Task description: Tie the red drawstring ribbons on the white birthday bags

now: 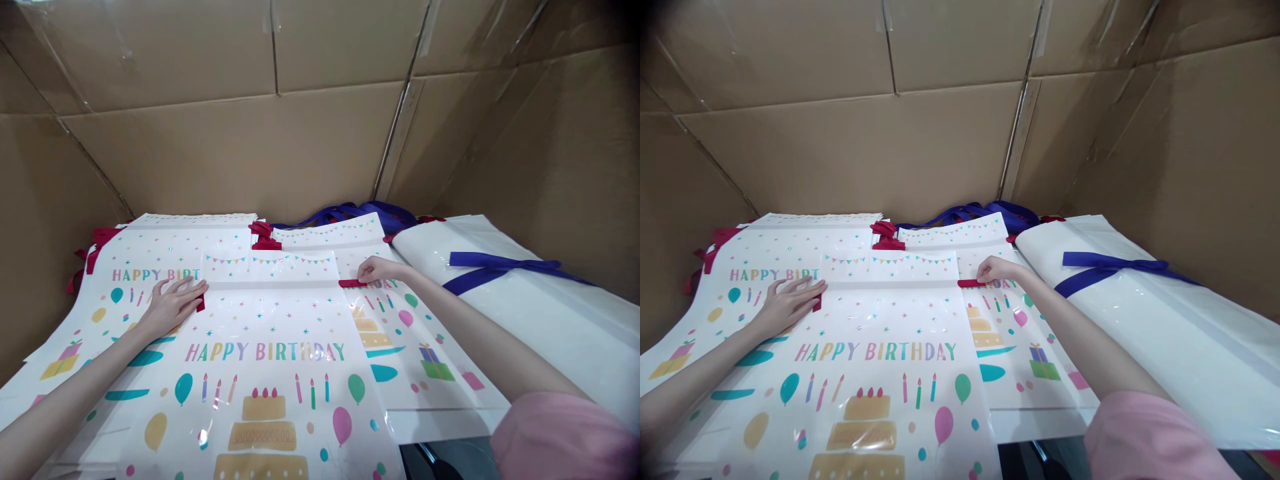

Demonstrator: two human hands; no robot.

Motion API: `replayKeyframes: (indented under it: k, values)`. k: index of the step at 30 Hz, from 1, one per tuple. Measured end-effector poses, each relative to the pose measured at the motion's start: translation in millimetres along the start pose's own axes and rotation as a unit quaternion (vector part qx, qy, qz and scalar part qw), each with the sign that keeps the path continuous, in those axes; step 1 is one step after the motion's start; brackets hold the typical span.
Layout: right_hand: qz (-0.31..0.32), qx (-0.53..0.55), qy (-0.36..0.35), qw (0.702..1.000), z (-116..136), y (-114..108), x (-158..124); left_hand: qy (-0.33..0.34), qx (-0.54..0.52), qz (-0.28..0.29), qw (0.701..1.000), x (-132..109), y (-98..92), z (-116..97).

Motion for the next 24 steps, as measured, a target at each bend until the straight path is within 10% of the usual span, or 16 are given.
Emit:
replayKeyframes:
  k: [24]
  values:
    - [-0.05, -0.012, -0.012, 0.999, 9, 8, -12, -0.027, -0.026, -0.025, 0.999, -1, 1.1, 1]
Point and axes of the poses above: each hand's wrist, its own x-axis towards the middle knuckle, its own y-axis out of the palm, z = x × y, the point moved 2 cm from there along x, towards the middle knuckle
